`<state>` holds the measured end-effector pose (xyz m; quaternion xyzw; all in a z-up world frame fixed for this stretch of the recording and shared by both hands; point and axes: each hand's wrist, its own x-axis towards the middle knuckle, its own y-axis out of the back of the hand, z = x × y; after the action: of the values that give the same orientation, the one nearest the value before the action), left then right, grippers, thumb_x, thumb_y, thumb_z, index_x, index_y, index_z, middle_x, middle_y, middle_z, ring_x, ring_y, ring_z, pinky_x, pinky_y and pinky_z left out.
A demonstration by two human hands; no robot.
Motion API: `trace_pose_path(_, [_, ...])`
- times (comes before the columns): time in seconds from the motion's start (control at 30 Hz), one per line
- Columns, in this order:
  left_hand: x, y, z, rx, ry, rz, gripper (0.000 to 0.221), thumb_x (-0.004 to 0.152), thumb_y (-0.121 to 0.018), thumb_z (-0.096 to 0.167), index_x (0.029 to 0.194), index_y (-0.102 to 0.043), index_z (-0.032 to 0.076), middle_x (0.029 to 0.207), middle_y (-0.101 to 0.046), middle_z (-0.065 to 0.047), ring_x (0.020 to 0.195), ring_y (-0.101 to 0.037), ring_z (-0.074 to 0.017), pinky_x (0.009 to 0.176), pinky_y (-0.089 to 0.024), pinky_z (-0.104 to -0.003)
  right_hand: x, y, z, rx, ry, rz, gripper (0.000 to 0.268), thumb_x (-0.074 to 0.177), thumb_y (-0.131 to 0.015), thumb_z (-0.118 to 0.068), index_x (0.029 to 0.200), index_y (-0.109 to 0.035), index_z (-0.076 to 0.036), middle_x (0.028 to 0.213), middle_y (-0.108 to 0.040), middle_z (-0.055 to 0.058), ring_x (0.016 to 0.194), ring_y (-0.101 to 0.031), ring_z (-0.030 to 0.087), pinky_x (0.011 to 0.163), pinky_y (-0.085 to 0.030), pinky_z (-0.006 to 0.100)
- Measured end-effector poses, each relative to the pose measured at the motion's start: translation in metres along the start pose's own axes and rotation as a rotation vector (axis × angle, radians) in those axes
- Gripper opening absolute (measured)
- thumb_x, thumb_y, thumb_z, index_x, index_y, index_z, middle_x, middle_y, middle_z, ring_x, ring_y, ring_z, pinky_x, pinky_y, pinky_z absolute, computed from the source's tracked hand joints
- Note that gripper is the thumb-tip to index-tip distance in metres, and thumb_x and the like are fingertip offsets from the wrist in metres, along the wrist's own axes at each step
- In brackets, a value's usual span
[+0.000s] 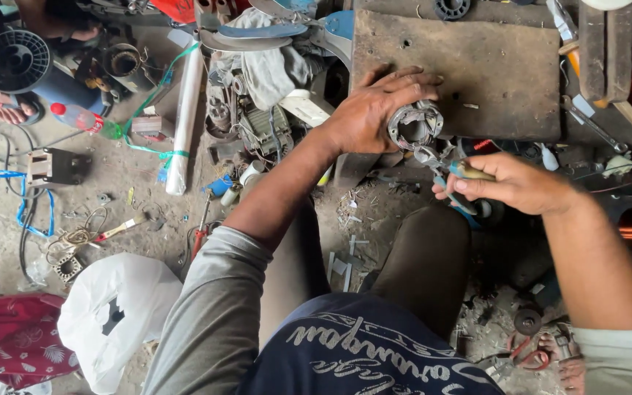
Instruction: Disassembling a motor stator by removing copper wire windings using pliers in a workshop environment.
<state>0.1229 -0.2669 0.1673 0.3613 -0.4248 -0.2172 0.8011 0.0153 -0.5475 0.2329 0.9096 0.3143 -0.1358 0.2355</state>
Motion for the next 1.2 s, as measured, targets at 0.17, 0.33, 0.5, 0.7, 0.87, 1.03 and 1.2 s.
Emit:
trace_pose_path(0.17, [0.008,-0.001,0.0,-0.075,-0.083,-0.063,0.101,0.048,-0.093,0.008,0.141,-0.057,0.025,0.156,-0.049,0.007,0.144,-0.051,-0.023,0.122,-0.03,-0.059,0.007,0.007,-0.023,0.016,-0.292,-0.028,0.039,0.092,-0.062,-0.016,0.114,-0.082,0.01,0.105,-0.087,0.021,0.089,-0.076,0.027,0.079,-0.055,0.036])
trace_pose_path(0.33, [0.006,0.002,0.001,-0.121,-0.126,-0.092,0.103,0.049,-0.094,0.011,0.143,-0.054,0.025,0.158,-0.047,0.005,0.143,-0.053,-0.0212,0.12,-0.033,-0.054,0.011,0.008,0.006,0.077,-0.081,-0.096,0.03,0.096,-0.061,-0.014,0.1,-0.078,0.011,0.084,-0.078,0.018,0.066,-0.066,0.021,0.059,-0.052,0.032])
trace_pose_path(0.5, [0.005,0.002,0.0,-0.11,-0.153,-0.095,0.096,0.055,-0.089,0.011,0.144,-0.054,0.024,0.158,-0.046,0.003,0.142,-0.054,-0.0226,0.117,-0.038,-0.055,0.013,-0.001,0.015,0.25,-0.005,-0.14,0.026,0.101,-0.055,-0.011,0.095,-0.069,0.01,0.068,-0.067,0.017,0.049,-0.055,0.021,0.044,-0.046,0.031])
trace_pose_path(0.7, [0.009,0.008,0.002,-0.16,-0.114,-0.114,0.097,0.052,-0.091,0.012,0.141,-0.054,0.022,0.159,-0.044,0.003,0.144,-0.051,-0.0236,0.117,-0.037,-0.057,0.008,0.01,0.032,0.176,-0.106,-0.084,0.026,0.095,-0.061,-0.009,0.112,-0.071,0.008,0.113,-0.078,0.02,0.096,-0.072,0.025,0.084,-0.061,0.039])
trace_pose_path(0.87, [0.009,0.006,0.004,-0.116,-0.097,-0.119,0.1,0.048,-0.086,0.005,0.14,-0.054,0.024,0.159,-0.045,0.006,0.143,-0.053,-0.0231,0.116,-0.039,-0.056,0.01,0.015,0.01,0.156,-0.16,-0.126,0.026,0.097,-0.059,-0.013,0.106,-0.075,0.006,0.113,-0.083,0.022,0.102,-0.076,0.029,0.085,-0.058,0.038])
trace_pose_path(1.03, [0.009,0.004,0.0,-0.115,-0.138,-0.123,0.099,0.05,-0.091,0.011,0.14,-0.053,0.027,0.159,-0.045,0.006,0.144,-0.052,-0.0226,0.12,-0.035,-0.058,0.015,0.02,-0.012,-0.006,-0.233,-0.168,0.036,0.095,-0.059,-0.022,0.107,-0.081,0.005,0.1,-0.087,0.017,0.086,-0.074,0.025,0.077,-0.058,0.04])
trace_pose_path(1.2, [0.01,0.011,0.006,-0.092,-0.157,-0.153,0.1,0.045,-0.089,0.007,0.139,-0.055,0.025,0.158,-0.045,0.007,0.142,-0.053,-0.0201,0.119,-0.035,-0.051,0.018,0.018,-0.006,-0.041,-0.203,-0.216,0.034,0.097,-0.058,-0.022,0.102,-0.078,0.005,0.089,-0.084,0.016,0.073,-0.072,0.022,0.067,-0.057,0.035])
